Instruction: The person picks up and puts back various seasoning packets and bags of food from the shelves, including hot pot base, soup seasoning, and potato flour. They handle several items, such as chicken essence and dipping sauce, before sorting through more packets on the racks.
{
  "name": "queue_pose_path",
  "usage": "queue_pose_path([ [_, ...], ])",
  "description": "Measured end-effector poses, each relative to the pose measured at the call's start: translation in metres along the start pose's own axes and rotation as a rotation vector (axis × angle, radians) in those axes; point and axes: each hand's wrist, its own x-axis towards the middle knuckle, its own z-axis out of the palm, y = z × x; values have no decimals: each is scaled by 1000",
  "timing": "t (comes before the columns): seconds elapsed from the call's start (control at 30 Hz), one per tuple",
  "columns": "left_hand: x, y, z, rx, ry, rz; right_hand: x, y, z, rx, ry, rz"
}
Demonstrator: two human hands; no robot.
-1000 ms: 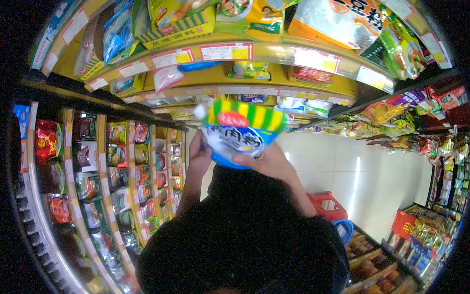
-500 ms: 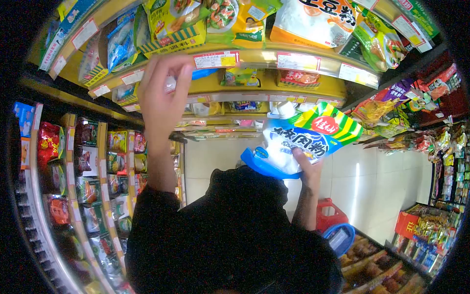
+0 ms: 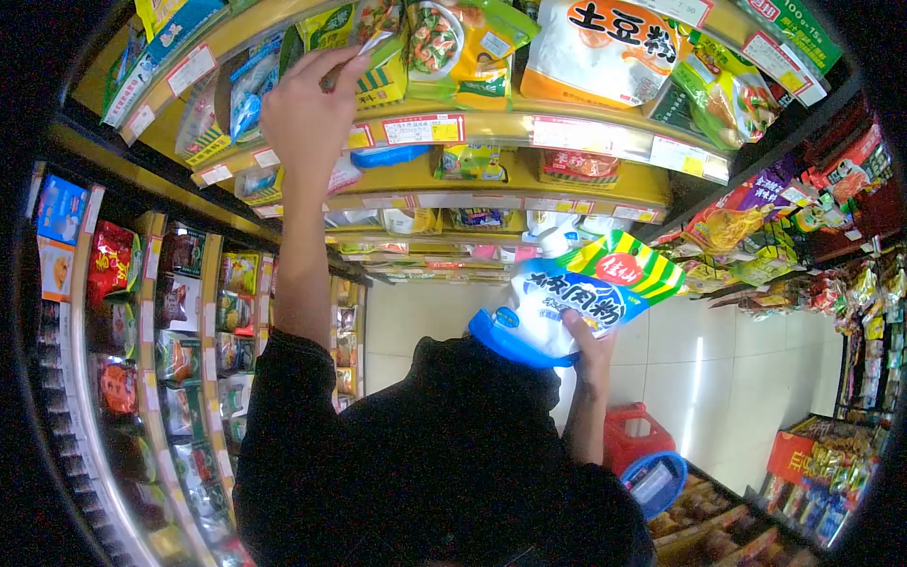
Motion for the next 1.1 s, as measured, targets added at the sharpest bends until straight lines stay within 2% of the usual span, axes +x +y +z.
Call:
queue_pose_path([
  [0.17, 4, -3, -7, -208, 151, -75, 3, 3, -6, 14, 31, -20],
  [0.27, 4, 1, -9, -291, 407, 75, 4, 1, -4, 41, 19, -35],
  [0.33, -4, 6, -10, -409, 479, 100, 5, 3, -6, 55, 6, -27],
  [0.53, -85, 23, -57, -563, 591, 66, 19, -16, 0, 33, 22, -76],
  [0.63, -160, -28, -51, -413, 380, 237, 37, -61, 28, -39, -5, -61],
  [0.73, -223, -57, -16, -78, -25, 137, 63, -104, 83, -143, -200, -42],
  [0.8, -243, -66, 32, -170, 74, 72, 87, -122, 133, -236, -371, -26],
  [0.9, -258, -81, 85, -182, 7, 45, 113, -134, 207, -302, -620, -57],
  [0.97, -243, -73, 90, -55, -11, 114, 160, -115, 236, -354, -695, -112],
  [1.03, -234, -66, 93, -6, -89, 164, 170, -117, 274, -270, -674, -69],
  [1.07, -232, -63, 96, -24, -157, 184, 175, -138, 287, -331, -831, 68],
  [1.1, -230, -61, 96, -42, -224, 207, 173, -133, 304, -319, -732, -99],
])
